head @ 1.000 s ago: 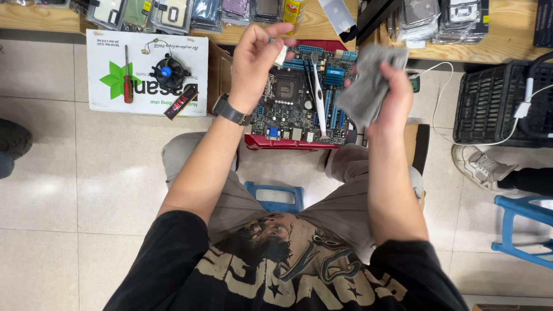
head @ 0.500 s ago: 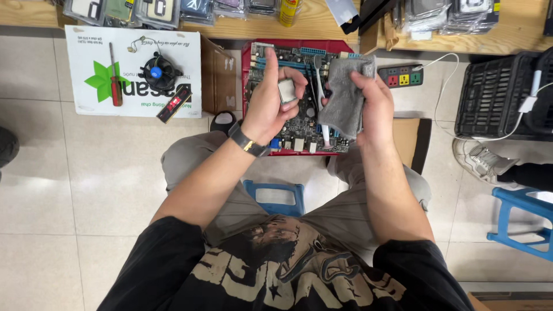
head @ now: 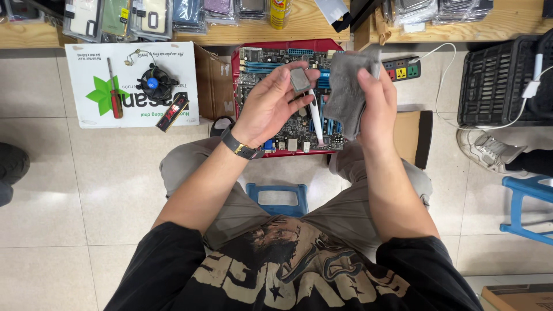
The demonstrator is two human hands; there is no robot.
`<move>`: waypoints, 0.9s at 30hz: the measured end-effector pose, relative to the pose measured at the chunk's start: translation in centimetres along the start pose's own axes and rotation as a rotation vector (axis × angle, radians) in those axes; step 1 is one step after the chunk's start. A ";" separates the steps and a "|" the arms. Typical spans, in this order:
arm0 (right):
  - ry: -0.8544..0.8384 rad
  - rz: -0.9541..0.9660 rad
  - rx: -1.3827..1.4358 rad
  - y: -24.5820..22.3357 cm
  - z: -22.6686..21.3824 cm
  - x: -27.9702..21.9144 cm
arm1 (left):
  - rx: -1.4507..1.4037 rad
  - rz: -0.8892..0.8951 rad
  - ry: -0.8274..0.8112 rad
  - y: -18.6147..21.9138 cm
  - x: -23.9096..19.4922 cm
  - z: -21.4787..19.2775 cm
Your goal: The person cleans a CPU chip using a toothbrush and a spray can, then wipes it with a cloth. The person scrubs the chip surface and edges, sprays the brush, and wipes the chip until it appears clean.
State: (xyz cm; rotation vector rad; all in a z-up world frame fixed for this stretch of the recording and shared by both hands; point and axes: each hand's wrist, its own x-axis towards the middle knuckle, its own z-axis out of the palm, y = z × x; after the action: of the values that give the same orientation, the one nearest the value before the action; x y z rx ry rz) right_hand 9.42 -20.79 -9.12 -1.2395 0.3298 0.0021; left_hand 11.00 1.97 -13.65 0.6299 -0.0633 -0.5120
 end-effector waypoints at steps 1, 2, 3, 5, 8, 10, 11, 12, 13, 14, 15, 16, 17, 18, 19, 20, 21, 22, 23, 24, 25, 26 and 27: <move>-0.103 -0.301 -0.239 -0.1 0.0 -0.2 | -0.045 -0.008 -0.002 0.0 -0.2 0.1; -0.207 -0.605 -0.477 -0.3 0.0 -0.3 | -0.090 -0.016 -0.004 0.1 -0.3 0.2; -0.209 -0.602 -0.476 0.1 0.1 -0.3 | -0.090 -0.015 0.000 -0.2 -0.3 0.1; -0.206 -0.893 -0.738 0.7 0.1 -0.4 | -0.083 0.034 -0.016 -1.0 -0.1 -0.1; -0.228 -1.040 -0.895 2.0 0.1 0.1 | -0.091 0.067 0.015 -1.5 -0.2 0.4; -0.252 -1.043 -0.880 2.1 1.3 -0.5 | -0.095 0.072 0.037 -1.9 -0.2 0.4; -0.282 -1.044 -0.862 2.2 1.9 -0.8 | -0.097 0.079 0.065 -2.1 -0.3 0.3; -0.283 -1.043 -0.862 2.0 2.2 -1.1 | -0.098 0.079 0.066 -2.2 -0.3 0.0; -0.331 -1.022 -0.813 1.8 2.6 -1.4 | -0.087 0.084 0.102 -2.2 -0.3 -0.2; -0.378 -1.000 -0.763 1.6 2.9 -1.7 | -0.075 0.089 0.138 -2.3 -0.3 -0.5; -0.380 -0.999 -0.761 1.8 2.8 -1.6 | -0.074 0.090 0.140 -2.1 -0.4 -0.2; -0.391 -0.993 -0.757 2.0 2.7 -1.6 | -0.071 0.112 0.150 -1.9 -0.4 0.1; -0.402 -0.985 -0.753 2.3 2.6 -1.5 | -0.068 0.133 0.160 -1.7 -0.5 0.4; -0.403 -0.983 -0.751 2.4 2.6 -1.5 | -0.067 0.133 0.163 -2.1 -0.6 0.5; -0.343 -0.980 -0.757 2.4 2.6 -1.4 | -0.075 0.119 0.158 -2.6 -0.6 0.6; -0.282 -0.976 -0.762 2.4 2.5 -1.4 | -0.084 0.104 0.153 -3.1 -0.7 0.7; -0.284 -0.974 -0.764 2.1 2.9 -1.8 | -0.087 0.105 0.155 -2.8 -0.7 0.7; -0.324 -0.968 -0.763 1.8 3.2 -2.3 | -0.083 0.110 0.149 -2.6 -0.7 0.8; -0.363 -0.963 -0.761 1.6 3.6 -2.7 | -0.077 0.117 0.143 -2.3 -0.6 0.8; -0.364 -0.963 -0.761 1.5 3.5 -2.9 | -0.078 0.118 0.143 -2.3 -0.7 0.7; -0.364 -0.932 -0.730 1.5 3.5 -3.1 | -0.076 0.110 0.136 -2.2 -0.8 0.5; -0.364 -0.901 -0.699 1.5 3.6 -3.2 | -0.074 0.102 0.129 -2.1 -0.8 0.3; -0.364 -0.897 -0.698 1.3 3.4 -2.9 | -0.075 0.100 0.132 -2.4 -0.8 0.5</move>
State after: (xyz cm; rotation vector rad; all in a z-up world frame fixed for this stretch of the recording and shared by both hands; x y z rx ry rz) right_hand 7.30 -16.70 -8.60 -1.9506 -0.6158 -0.4546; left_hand 9.15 0.44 -14.58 0.5831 0.0485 -0.3737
